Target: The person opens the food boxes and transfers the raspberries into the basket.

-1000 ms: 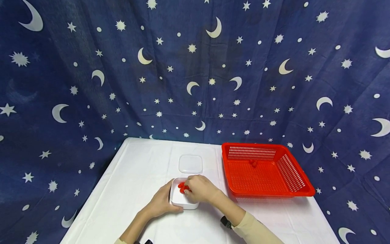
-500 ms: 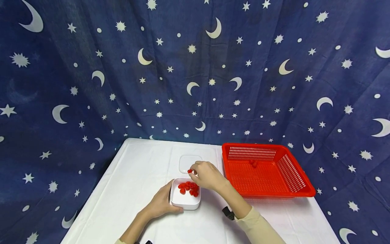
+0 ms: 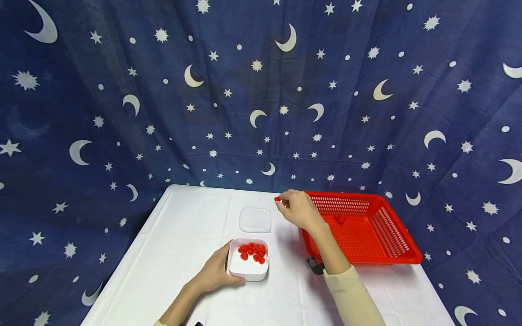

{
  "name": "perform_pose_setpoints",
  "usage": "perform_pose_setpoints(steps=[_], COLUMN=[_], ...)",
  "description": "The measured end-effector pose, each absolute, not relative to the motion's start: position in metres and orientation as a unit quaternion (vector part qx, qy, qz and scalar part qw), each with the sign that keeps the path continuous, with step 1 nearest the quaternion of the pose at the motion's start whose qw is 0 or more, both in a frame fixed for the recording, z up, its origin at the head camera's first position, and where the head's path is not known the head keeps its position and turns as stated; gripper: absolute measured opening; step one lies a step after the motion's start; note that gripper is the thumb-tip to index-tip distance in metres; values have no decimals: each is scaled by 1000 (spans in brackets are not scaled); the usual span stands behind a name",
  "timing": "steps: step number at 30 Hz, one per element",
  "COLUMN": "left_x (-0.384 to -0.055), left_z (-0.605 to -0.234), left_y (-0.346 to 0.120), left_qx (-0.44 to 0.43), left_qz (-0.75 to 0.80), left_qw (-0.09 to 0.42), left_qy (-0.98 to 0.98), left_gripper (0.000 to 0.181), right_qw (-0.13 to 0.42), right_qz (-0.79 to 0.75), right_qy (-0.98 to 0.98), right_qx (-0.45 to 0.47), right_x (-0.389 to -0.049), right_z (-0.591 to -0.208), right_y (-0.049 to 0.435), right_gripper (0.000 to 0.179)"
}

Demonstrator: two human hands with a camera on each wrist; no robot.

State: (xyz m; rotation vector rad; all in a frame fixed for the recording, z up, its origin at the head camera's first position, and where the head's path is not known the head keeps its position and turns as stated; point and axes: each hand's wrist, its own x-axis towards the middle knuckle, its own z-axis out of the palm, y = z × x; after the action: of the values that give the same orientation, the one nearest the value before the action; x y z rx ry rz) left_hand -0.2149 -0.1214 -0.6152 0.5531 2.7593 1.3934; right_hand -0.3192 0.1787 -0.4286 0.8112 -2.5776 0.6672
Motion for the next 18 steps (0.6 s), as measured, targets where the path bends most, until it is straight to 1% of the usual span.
perform_pose_setpoints(steps=[3, 6, 11, 18], left_x=[-216, -216, -215, -216], left_z=[-615, -615, -615, -616], left_y=[-121, -121, -121, -121], left_qx=[184, 185, 172, 178], left_qz=[448, 446, 446, 441], left_qw=[-3, -2, 5, 1], left_qy=[875, 876, 878, 880], left_gripper=[122, 123, 129, 129], right_qw=[188, 187, 166, 137], right_qz=[252, 261, 265, 251], right_qy=[-907, -911, -929, -952], right_qx=[280, 260, 197, 112], right_x=[-324, -329, -339, -349], right_z=[-421, -413, -404, -402], right_y=[188, 198, 223, 261], right_gripper=[13, 17, 25, 36])
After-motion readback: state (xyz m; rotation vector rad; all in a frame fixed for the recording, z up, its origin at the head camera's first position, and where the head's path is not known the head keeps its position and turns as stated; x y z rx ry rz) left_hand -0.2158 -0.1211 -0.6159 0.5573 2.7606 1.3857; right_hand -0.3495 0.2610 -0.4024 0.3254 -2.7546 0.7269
